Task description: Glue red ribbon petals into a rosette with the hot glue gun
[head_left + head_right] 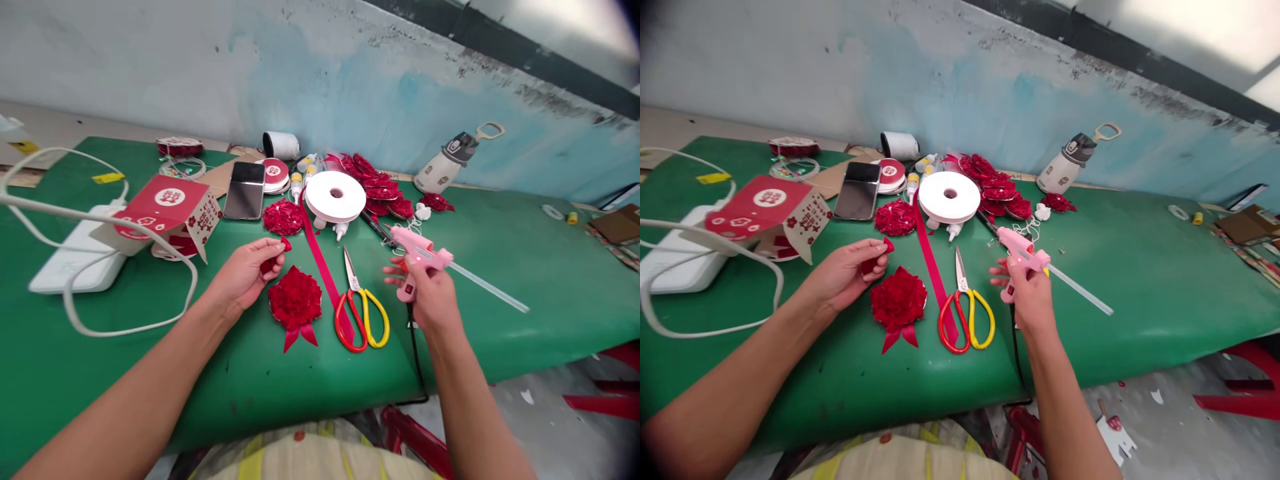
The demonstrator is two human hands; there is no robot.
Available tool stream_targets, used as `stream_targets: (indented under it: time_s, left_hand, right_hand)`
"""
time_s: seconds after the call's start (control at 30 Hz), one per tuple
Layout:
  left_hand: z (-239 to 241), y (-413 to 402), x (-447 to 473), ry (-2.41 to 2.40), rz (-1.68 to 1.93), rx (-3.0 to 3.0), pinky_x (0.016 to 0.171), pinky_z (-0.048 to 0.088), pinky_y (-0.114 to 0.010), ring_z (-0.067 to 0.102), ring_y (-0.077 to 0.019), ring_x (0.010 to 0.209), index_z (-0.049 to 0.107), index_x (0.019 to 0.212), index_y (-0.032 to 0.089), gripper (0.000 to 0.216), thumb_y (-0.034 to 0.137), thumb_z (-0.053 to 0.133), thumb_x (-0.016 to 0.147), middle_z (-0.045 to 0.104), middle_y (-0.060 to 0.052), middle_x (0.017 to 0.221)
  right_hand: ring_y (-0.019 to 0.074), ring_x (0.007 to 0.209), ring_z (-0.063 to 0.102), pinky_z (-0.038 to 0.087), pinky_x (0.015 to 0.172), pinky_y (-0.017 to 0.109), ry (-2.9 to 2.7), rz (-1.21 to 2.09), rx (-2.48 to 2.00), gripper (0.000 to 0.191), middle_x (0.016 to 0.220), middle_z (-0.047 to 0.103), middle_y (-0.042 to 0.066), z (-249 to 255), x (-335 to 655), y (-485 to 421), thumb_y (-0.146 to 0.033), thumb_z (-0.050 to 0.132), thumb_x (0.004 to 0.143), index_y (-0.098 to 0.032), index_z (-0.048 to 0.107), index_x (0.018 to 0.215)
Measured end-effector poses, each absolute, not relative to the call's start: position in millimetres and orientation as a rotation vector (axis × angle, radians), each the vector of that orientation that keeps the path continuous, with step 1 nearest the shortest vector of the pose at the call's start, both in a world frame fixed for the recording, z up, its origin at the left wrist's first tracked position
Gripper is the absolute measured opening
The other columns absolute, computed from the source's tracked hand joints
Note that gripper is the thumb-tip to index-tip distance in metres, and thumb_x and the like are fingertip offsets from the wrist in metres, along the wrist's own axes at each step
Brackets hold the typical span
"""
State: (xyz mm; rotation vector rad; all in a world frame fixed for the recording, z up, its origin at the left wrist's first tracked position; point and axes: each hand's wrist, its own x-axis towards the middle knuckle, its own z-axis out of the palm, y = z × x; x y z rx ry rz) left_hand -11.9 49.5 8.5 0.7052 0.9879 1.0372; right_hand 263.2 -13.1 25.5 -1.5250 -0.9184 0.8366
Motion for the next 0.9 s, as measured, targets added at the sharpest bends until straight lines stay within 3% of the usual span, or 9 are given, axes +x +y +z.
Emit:
stream_targets:
  time_s: [0.17, 0.23, 0.37, 0.5, 0.6, 0.73, 0.9]
  left_hand:
    - [12.0, 48.6, -14.4, 0.940, 1.052, 0.708, 0.039, 0.029, -0.014, 0.045, -0.0055, 0.049, 0.062, 0.073, 0.012, 0.015, 0.019, 0.074, 0.068, 0.053, 0.000, 0.059]
    - [13.6, 47.3, -13.6, 0.924, 1.050, 0.703, 0.039, 0.029, -0.014, 0.044, -0.0051, 0.048, 0.061, 0.073, 0.012, 0.014, 0.019, 0.073, 0.069, 0.053, 0.000, 0.059]
    - [14.7, 45.6, -10.1, 0.910, 1.051, 0.685, 0.039, 0.029, -0.013, 0.044, -0.0052, 0.048, 0.060, 0.073, 0.011, 0.013, 0.016, 0.071, 0.068, 0.053, 0.000, 0.058]
    - [12.7, 46.0, -9.2, 0.910, 1.058, 0.697, 0.037, 0.028, -0.013, 0.045, -0.0056, 0.048, 0.061, 0.075, 0.011, 0.012, 0.016, 0.070, 0.068, 0.053, 0.000, 0.058]
    - [9.9, 47.1, -10.0, 0.907, 1.066, 0.704, 0.036, 0.026, -0.013, 0.045, -0.0059, 0.048, 0.060, 0.074, 0.011, 0.013, 0.016, 0.070, 0.067, 0.054, 0.000, 0.058]
    - [6.8, 48.2, -11.3, 0.901, 1.067, 0.705, 0.036, 0.027, -0.013, 0.046, -0.0059, 0.049, 0.061, 0.073, 0.011, 0.014, 0.017, 0.072, 0.066, 0.054, 0.000, 0.058]
    - [8.3, 47.7, -12.5, 0.903, 1.063, 0.695, 0.038, 0.029, -0.013, 0.045, -0.0052, 0.048, 0.060, 0.072, 0.011, 0.015, 0.018, 0.072, 0.065, 0.054, 0.000, 0.058]
  right_hand:
    - [0.0225, 0.083, 0.069, 0.059, 0.059, 0.033, -0.756, 1.118, -1.332, 0.032, 0.116, 0.063, 0.010, 43.8, 217.3, -82.3, -0.041, 0.064, 0.083, -0.020, 0.063, 0.108]
    - [0.0209, 0.078, 0.069, 0.056, 0.057, 0.031, -0.782, 1.038, -1.400, 0.032, 0.108, 0.066, 0.012, 35.3, 215.1, -89.8, -0.043, 0.061, 0.086, -0.017, 0.063, 0.105]
    - [0.0201, 0.065, 0.064, 0.048, 0.052, 0.029, -1.106, 0.543, -1.787, 0.043, 0.079, 0.069, 0.011, 13.4, 243.4, -56.1, -0.051, 0.055, 0.085, -0.011, 0.064, 0.099]
    - [0.0208, 0.060, 0.059, 0.044, 0.054, 0.031, -1.227, 0.378, -1.884, 0.035, 0.066, 0.065, 0.008, -3.8, 271.2, -2.5, -0.047, 0.063, 0.074, -0.012, 0.064, 0.076]
    - [0.0224, 0.062, 0.057, 0.043, 0.057, 0.032, -1.309, 0.275, -1.919, 0.033, 0.063, 0.063, 0.007, -14.2, 276.8, 19.9, -0.046, 0.062, 0.071, -0.013, 0.063, 0.073]
    - [0.0239, 0.067, 0.060, 0.047, 0.062, 0.034, -1.405, 0.201, -1.905, 0.038, 0.072, 0.066, 0.009, -15.5, 276.6, 12.5, -0.047, 0.060, 0.073, -0.012, 0.066, 0.087]
    - [0.0280, 0.096, 0.056, 0.046, 0.085, 0.044, -1.426, -0.002, -1.832, 0.039, 0.105, 0.062, 0.015, -0.8, 260.5, -48.9, -0.040, 0.055, 0.083, -0.014, 0.060, 0.110]
